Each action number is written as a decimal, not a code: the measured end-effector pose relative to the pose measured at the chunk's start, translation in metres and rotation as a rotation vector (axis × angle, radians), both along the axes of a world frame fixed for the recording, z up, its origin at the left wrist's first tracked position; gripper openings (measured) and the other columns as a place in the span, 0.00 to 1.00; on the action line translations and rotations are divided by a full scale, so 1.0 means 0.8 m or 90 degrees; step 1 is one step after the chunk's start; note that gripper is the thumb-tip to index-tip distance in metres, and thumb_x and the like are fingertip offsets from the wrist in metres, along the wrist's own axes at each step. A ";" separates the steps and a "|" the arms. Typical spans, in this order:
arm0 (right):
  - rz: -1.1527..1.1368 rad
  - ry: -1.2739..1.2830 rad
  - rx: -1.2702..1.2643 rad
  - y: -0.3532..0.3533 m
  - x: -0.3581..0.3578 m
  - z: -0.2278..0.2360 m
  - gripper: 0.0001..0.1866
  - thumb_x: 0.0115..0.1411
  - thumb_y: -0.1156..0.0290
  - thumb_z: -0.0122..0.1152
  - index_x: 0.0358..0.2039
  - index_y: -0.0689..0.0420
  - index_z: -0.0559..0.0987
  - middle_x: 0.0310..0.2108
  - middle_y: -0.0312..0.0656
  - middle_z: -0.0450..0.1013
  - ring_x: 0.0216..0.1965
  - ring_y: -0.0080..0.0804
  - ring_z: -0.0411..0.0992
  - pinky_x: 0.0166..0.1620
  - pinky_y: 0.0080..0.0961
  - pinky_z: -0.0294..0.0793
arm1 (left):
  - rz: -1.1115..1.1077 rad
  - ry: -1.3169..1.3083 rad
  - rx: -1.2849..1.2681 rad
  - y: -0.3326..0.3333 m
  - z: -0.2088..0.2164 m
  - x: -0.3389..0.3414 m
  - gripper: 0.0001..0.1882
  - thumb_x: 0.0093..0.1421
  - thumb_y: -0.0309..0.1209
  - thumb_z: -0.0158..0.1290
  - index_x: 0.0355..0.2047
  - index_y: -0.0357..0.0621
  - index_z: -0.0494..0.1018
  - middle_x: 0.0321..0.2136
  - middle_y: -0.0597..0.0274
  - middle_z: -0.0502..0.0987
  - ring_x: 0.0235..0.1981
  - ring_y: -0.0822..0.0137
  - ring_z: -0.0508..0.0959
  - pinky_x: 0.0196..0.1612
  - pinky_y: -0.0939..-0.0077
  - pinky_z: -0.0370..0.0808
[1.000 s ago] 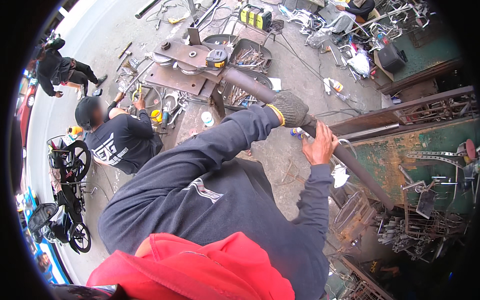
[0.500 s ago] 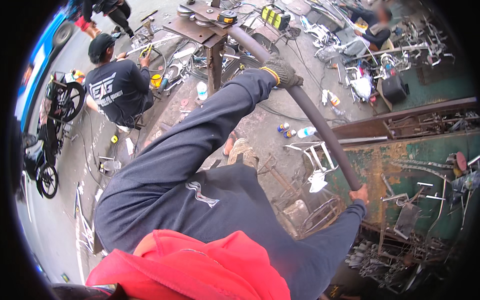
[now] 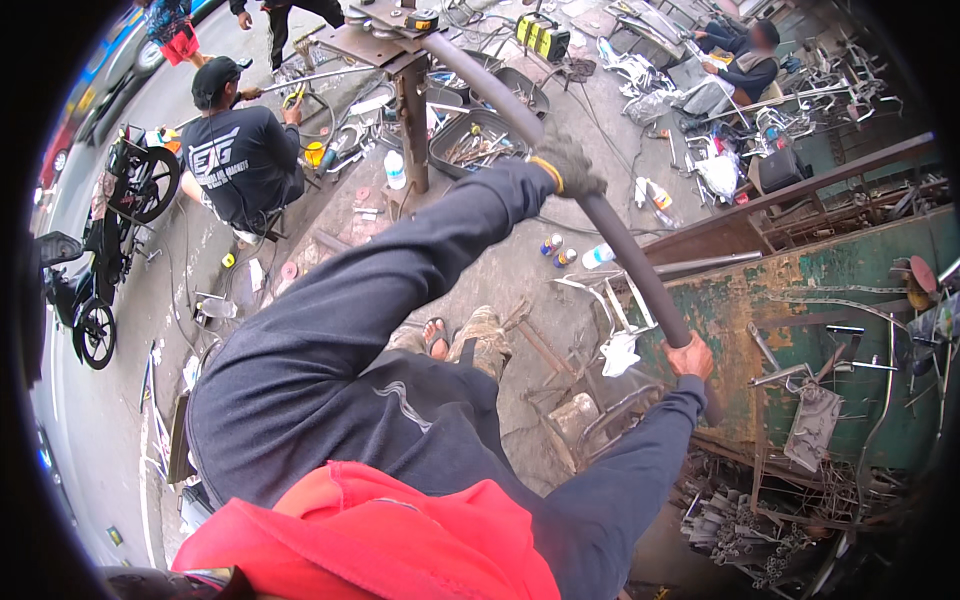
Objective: The person picks up a chrome metal frame and places it into a manual pipe bender. They operate the lever to bend the frame, then remove it and inspect the bend. The person repeats this bending and inspection cycle several times on the same frame.
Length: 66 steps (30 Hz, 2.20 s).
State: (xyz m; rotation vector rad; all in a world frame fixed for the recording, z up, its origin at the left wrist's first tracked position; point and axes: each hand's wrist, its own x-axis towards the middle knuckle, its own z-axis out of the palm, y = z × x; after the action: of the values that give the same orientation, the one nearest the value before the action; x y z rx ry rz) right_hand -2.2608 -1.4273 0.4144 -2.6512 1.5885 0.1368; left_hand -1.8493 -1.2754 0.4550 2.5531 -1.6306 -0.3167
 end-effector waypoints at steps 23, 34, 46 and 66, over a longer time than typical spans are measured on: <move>0.104 -0.050 0.060 -0.036 -0.043 -0.024 0.26 0.42 0.53 0.73 0.36 0.57 0.77 0.35 0.54 0.79 0.40 0.57 0.77 0.43 0.49 0.76 | -0.177 0.053 -0.139 -0.154 -0.112 -0.349 0.25 0.51 0.59 0.55 0.28 0.51 0.85 0.27 0.55 0.83 0.31 0.52 0.82 0.35 0.54 0.74; -0.009 -0.035 -0.015 -0.001 -0.047 -0.023 0.31 0.41 0.52 0.74 0.47 0.49 0.80 0.42 0.53 0.80 0.46 0.54 0.78 0.50 0.47 0.76 | -0.205 0.054 -0.082 -0.116 -0.057 -0.348 0.27 0.60 0.59 0.45 0.36 0.55 0.85 0.35 0.57 0.84 0.40 0.57 0.83 0.41 0.59 0.75; -0.050 0.013 -0.097 0.138 -0.074 0.050 0.34 0.41 0.53 0.72 0.51 0.49 0.79 0.47 0.50 0.79 0.49 0.49 0.77 0.52 0.43 0.77 | -0.255 -0.001 -0.101 0.025 0.016 -0.379 0.21 0.63 0.54 0.44 0.46 0.64 0.81 0.42 0.62 0.83 0.45 0.59 0.82 0.43 0.56 0.73; -0.047 -0.023 -0.073 0.052 -0.057 -0.013 0.29 0.39 0.55 0.72 0.44 0.49 0.81 0.42 0.50 0.80 0.47 0.51 0.78 0.51 0.44 0.75 | -0.236 0.014 -0.159 -0.049 -0.043 -0.357 0.24 0.63 0.55 0.45 0.32 0.55 0.84 0.31 0.60 0.83 0.36 0.59 0.83 0.39 0.58 0.71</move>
State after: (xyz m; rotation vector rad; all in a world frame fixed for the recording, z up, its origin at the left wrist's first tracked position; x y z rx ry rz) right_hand -2.3063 -1.3858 0.4038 -2.6565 1.7311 -0.0046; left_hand -2.1353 -1.3148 0.4203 2.0589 -1.9898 -0.1531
